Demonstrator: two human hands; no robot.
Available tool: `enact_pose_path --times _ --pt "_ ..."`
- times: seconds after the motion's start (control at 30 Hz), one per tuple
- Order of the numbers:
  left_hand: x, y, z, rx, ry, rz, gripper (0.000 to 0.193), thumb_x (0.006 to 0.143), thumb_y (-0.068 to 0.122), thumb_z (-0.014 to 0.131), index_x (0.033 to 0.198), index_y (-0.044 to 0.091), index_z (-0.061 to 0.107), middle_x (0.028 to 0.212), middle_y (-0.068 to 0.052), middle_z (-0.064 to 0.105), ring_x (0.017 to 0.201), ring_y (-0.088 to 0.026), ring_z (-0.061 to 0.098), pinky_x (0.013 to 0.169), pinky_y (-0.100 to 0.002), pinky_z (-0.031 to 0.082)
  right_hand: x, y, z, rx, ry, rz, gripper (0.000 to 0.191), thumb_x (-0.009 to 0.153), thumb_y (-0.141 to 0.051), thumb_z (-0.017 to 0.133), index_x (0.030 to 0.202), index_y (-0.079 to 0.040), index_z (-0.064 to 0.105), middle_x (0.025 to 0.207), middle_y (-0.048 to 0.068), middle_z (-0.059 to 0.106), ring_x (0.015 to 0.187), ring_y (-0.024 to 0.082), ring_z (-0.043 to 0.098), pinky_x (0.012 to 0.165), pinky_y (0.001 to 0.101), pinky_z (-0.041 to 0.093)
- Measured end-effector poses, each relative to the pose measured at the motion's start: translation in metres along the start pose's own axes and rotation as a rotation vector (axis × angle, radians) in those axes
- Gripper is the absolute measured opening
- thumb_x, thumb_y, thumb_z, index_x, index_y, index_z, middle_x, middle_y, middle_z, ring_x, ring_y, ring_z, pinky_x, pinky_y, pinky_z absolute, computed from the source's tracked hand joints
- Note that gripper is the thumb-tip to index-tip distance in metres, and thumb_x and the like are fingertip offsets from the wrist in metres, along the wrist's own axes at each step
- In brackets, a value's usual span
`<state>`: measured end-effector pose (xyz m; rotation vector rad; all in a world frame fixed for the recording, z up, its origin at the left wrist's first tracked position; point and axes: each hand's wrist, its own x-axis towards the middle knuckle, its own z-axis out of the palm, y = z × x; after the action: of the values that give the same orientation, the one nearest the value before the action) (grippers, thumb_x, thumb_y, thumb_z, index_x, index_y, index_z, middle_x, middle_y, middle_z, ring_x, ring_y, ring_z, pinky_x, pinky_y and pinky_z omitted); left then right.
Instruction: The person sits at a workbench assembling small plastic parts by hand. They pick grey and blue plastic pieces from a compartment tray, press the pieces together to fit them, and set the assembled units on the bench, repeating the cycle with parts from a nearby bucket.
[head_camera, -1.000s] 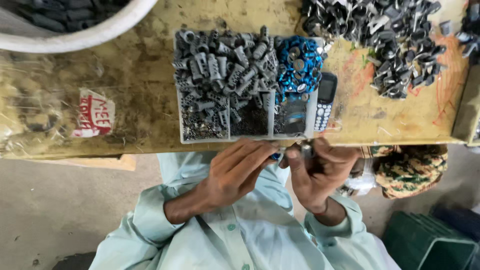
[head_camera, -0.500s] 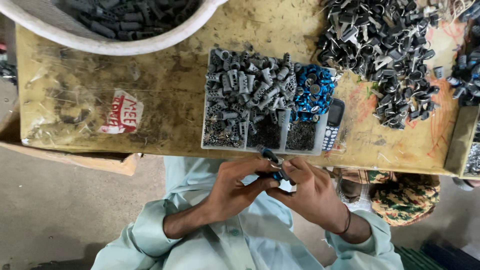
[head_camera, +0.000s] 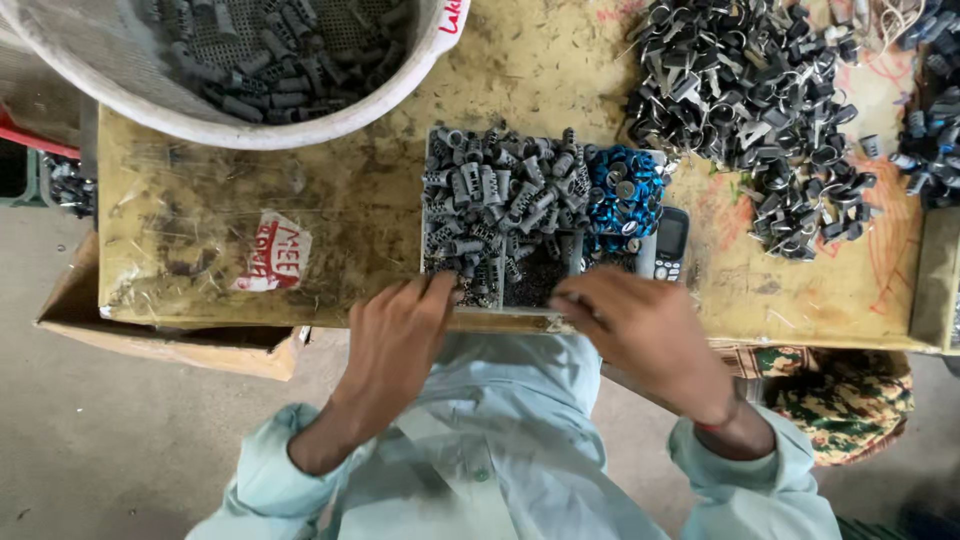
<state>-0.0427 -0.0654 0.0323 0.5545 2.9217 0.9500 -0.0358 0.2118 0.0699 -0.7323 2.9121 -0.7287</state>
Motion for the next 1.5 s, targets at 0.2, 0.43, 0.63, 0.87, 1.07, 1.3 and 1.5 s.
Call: enact_pose_path --times 0.2,0.43,0.63,0.87,1.07,1.3,1.5 --pt "0.011 -0.011 0.002 0.103 -0.149 0.148 0.028 0.078 0.004 0.064 0.105 0.006 0.061 0.089 -0.010 0.066 0.084 -0.032 0.069 0.065 -0.047 0.053 0.025 0.000 0.019 -0.388 -0.180 -0.113 0.035 0.086 -0.013 0.058 0.120 -0.002 0.060 0.119 0.013 0.060 0.098 0.026 0.062 0.075 0.0405 0.048" --pt "-0.001 -0.005 0.004 -0.162 0.001 0.044 0.009 0.095 0.008 0.064 0.100 0.006 0.057 0.094 -0.012 0.066 0.084 -0.035 0.068 0.066 -0.047 0.052 0.016 0.009 0.027 -0.380 -0.116 -0.177 0.036 0.082 -0.010 0.057 0.116 0.001 0.059 0.120 0.018 0.061 0.093 0.027 0.064 0.070 0.0403 0.049" --pt "-0.007 -0.005 0.013 -0.377 0.133 -0.005 0.011 0.092 0.006 0.072 0.101 0.005 0.066 0.096 -0.010 0.071 0.084 -0.033 0.070 0.070 -0.042 0.055 0.019 -0.003 0.028 0.070 -0.003 0.135 0.014 0.095 -0.009 0.073 0.107 -0.008 0.065 0.099 0.013 0.062 0.078 0.034 0.065 0.064 0.0438 0.048" --pt "-0.010 -0.002 0.009 -0.523 0.153 -0.095 0.016 0.091 0.000 0.073 0.106 0.007 0.074 0.100 -0.008 0.076 0.086 -0.024 0.077 0.073 -0.032 0.061 0.003 0.000 0.043 0.489 0.162 0.260 0.010 0.094 0.003 0.067 0.103 0.000 0.063 0.107 0.011 0.058 0.073 0.019 0.061 0.057 0.0300 0.049" --pt "-0.009 0.006 0.012 -0.802 0.135 -0.219 0.014 0.087 -0.004 0.076 0.099 0.002 0.073 0.093 -0.007 0.076 0.081 -0.013 0.075 0.072 -0.026 0.061 -0.004 0.006 0.045 0.962 0.102 0.530 0.006 0.101 -0.001 0.061 0.101 0.005 0.063 0.112 0.008 0.057 0.070 0.006 0.062 0.049 0.0217 0.051" --pt "-0.002 0.032 0.042 -1.032 0.133 -0.215 0.013 0.093 0.000 0.077 0.106 0.003 0.077 0.093 -0.005 0.078 0.081 -0.008 0.074 0.069 -0.023 0.062 -0.013 0.012 0.048 1.040 0.084 0.517 0.009 0.103 -0.004 0.060 0.104 0.005 0.064 0.114 0.008 0.057 0.071 0.007 0.061 0.052 0.0229 0.051" --pt "0.007 0.041 0.063 -1.192 0.076 -0.179 0.017 0.097 0.001 0.074 0.114 0.001 0.076 0.094 -0.006 0.077 0.083 -0.009 0.073 0.070 -0.022 0.062 -0.021 0.012 0.052 1.225 0.071 0.465 0.015 0.108 -0.010 0.056 0.110 0.004 0.062 0.109 0.009 0.060 0.072 0.007 0.060 0.054 0.0226 0.051"
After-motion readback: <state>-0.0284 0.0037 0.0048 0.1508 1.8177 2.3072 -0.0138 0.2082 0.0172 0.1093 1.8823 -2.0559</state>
